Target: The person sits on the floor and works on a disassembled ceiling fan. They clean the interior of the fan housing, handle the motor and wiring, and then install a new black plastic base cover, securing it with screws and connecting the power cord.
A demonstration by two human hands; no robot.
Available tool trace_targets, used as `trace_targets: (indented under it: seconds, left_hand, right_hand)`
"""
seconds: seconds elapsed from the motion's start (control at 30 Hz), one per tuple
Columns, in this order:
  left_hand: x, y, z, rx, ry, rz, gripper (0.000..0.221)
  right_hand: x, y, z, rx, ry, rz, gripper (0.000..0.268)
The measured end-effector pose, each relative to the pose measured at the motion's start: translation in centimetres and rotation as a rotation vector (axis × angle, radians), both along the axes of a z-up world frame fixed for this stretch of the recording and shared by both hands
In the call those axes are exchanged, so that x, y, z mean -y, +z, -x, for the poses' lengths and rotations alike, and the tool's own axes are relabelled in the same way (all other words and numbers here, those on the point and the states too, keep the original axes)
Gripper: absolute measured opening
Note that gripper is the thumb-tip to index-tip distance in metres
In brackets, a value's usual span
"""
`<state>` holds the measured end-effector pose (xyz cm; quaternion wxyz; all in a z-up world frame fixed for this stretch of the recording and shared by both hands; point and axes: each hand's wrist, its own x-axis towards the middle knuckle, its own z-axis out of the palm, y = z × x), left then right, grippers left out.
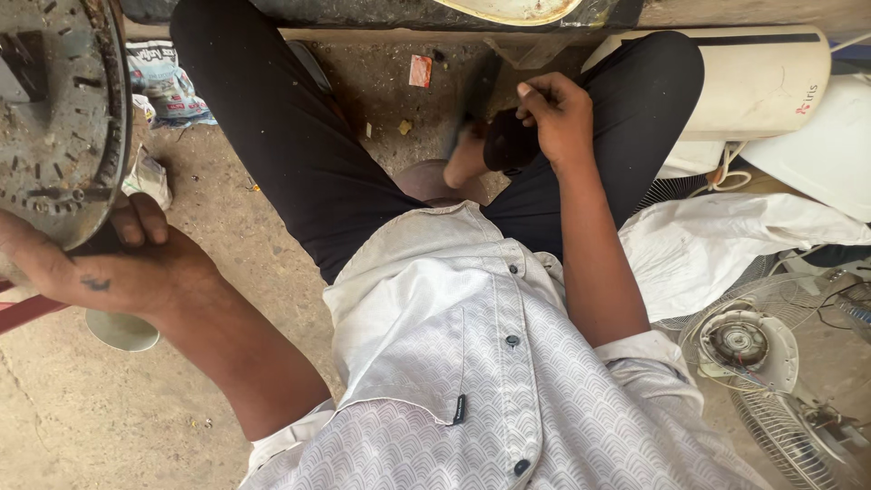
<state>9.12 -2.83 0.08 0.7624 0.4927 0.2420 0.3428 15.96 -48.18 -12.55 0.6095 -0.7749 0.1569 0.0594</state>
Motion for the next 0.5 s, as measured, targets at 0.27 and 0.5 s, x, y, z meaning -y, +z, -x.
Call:
trace_targets:
  seconds: [0.27,0.5]
  left_hand:
    - [-1.3,-1.2,0.1,0.027,-0.024,-0.199,0.062]
    - [-1.5,-1.1,0.2,-0.032,0.059,-0.143,0.06]
  right_hand:
    - [0.5,2.3,1.2,0.129,-0.234,-0.331,0.012]
    - [0.6,3.0,1.8,0.168,-0.27,-0.388,0.014]
